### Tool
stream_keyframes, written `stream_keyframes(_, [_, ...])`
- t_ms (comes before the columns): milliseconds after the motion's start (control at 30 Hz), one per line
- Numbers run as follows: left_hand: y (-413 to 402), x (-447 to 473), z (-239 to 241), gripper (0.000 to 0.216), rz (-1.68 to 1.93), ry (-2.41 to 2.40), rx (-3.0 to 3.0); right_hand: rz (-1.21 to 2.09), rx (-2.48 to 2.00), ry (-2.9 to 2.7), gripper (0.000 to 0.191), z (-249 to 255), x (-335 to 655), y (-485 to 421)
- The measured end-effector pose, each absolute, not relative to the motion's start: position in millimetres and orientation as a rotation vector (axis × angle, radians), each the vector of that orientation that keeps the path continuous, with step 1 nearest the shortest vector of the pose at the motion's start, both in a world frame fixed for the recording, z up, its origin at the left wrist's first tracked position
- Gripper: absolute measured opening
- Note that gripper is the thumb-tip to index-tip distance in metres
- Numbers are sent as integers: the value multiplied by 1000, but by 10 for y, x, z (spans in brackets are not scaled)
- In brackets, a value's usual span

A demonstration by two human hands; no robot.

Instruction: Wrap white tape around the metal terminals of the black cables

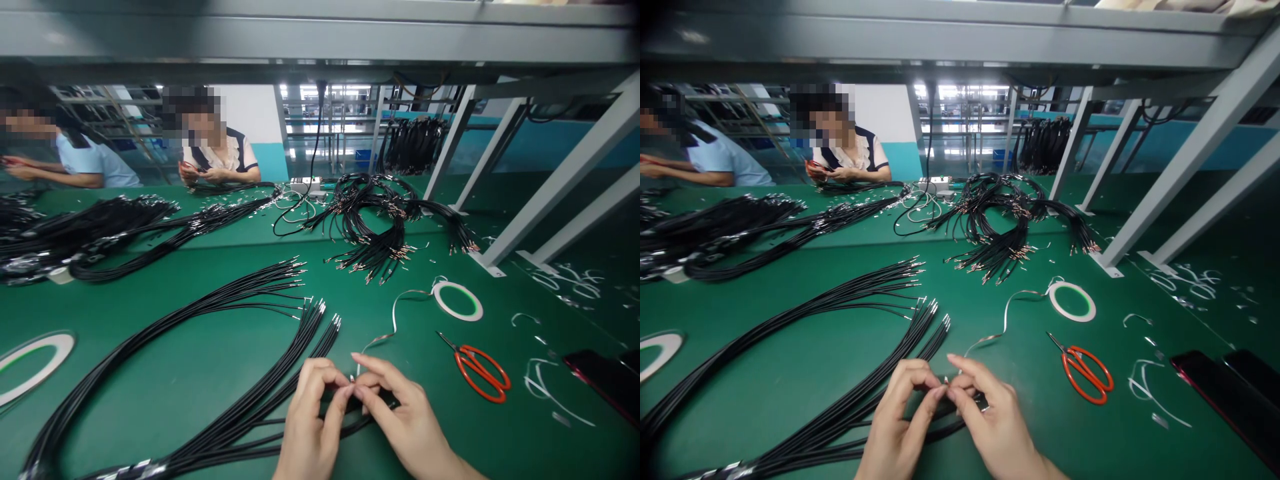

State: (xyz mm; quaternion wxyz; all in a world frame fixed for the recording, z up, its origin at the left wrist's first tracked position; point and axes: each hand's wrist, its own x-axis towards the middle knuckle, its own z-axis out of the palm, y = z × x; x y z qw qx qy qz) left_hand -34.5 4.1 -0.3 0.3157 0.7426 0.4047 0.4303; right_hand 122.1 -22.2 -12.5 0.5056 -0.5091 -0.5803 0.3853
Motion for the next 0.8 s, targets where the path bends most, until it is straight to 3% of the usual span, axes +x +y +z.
stream_keyframes(667, [61, -340, -18, 11, 1058, 1045, 1882, 787, -1273, -1544, 23, -167, 1251, -208])
stream_keyframes(800, [64, -343, -13, 6, 1089, 1094, 1886, 822, -1263, -1503, 28, -163, 1247, -211])
